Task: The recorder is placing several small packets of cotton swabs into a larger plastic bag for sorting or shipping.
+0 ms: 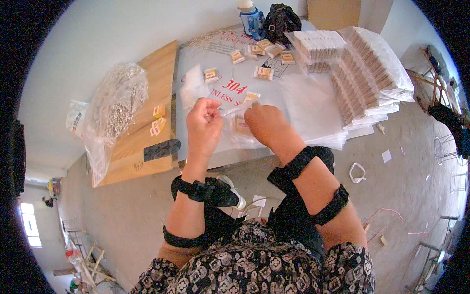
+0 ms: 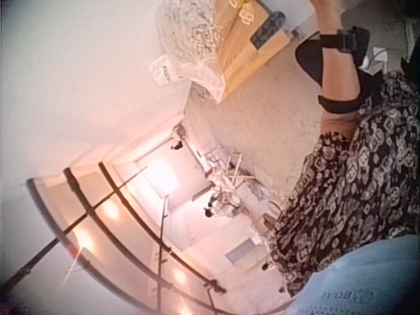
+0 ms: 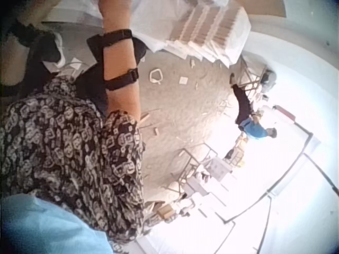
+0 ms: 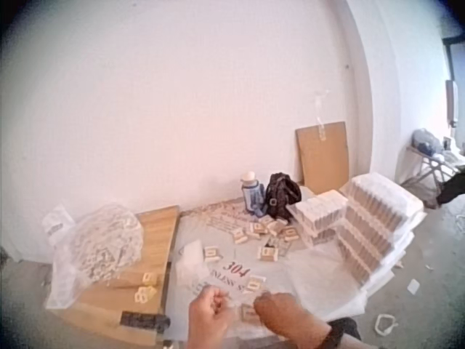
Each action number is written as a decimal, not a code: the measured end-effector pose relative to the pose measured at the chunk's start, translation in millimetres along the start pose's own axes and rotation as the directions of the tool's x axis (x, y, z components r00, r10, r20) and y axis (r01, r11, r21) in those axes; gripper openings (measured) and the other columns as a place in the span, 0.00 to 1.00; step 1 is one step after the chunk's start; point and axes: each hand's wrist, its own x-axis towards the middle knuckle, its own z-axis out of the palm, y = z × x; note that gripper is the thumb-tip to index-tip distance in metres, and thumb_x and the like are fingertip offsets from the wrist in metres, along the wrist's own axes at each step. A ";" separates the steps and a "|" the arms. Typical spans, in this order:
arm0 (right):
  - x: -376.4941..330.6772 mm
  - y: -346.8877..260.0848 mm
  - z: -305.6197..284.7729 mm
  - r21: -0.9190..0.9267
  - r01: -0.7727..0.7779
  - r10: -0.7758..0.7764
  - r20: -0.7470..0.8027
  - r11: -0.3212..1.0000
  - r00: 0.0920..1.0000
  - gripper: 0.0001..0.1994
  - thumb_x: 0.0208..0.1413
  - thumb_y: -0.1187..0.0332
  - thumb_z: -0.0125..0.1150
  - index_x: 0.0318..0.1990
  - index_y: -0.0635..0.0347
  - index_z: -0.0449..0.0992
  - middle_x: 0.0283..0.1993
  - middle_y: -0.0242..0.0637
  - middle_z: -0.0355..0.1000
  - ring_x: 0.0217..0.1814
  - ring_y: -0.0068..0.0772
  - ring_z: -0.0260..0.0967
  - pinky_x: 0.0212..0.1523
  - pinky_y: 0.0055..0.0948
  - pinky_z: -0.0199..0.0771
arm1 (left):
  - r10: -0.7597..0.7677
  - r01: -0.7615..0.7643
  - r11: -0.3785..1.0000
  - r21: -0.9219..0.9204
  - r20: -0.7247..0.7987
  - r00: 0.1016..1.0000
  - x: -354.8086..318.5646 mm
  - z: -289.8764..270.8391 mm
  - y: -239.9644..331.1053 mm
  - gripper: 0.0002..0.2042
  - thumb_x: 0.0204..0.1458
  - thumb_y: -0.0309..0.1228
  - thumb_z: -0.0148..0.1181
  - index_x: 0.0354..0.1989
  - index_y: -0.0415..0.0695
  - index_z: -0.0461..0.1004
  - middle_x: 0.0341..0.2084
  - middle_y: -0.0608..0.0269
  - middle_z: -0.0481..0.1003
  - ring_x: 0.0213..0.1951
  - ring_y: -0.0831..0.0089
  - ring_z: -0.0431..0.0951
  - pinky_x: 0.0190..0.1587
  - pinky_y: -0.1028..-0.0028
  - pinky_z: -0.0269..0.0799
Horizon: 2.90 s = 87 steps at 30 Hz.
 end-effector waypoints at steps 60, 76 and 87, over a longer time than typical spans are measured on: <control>-62.6 26.1 1.3 0.977 -0.012 0.460 -0.089 0.211 0.884 0.07 0.41 0.80 0.57 0.29 0.62 0.67 0.22 0.30 0.64 0.23 0.18 0.58 0.26 0.18 0.60 | -0.219 -0.531 0.659 0.532 0.812 0.542 21.0 5.5 46.9 0.10 0.45 0.19 0.49 0.36 0.35 0.74 0.34 0.42 0.74 0.39 0.52 0.75 0.40 0.63 0.71; 39.2 142.2 86.3 0.475 -0.165 0.311 -0.248 0.864 0.917 0.19 0.50 0.65 0.60 0.47 0.65 0.70 0.53 0.48 0.66 0.57 0.46 0.61 0.55 0.39 0.64 | -0.180 -0.016 0.867 0.497 0.343 0.922 148.5 -0.1 -182.3 0.24 0.46 0.29 0.60 0.52 0.34 0.65 0.52 0.47 0.67 0.56 0.55 0.64 0.57 0.63 0.61; 132.7 162.5 138.7 0.054 -0.118 0.126 -0.166 0.992 0.978 0.27 0.48 0.62 0.61 0.54 0.66 0.65 0.58 0.46 0.63 0.62 0.47 0.56 0.61 0.43 0.56 | -0.148 -0.197 0.504 0.841 0.309 0.939 209.8 32.3 -241.5 0.23 0.40 0.30 0.59 0.47 0.34 0.66 0.49 0.43 0.67 0.58 0.48 0.60 0.58 0.55 0.57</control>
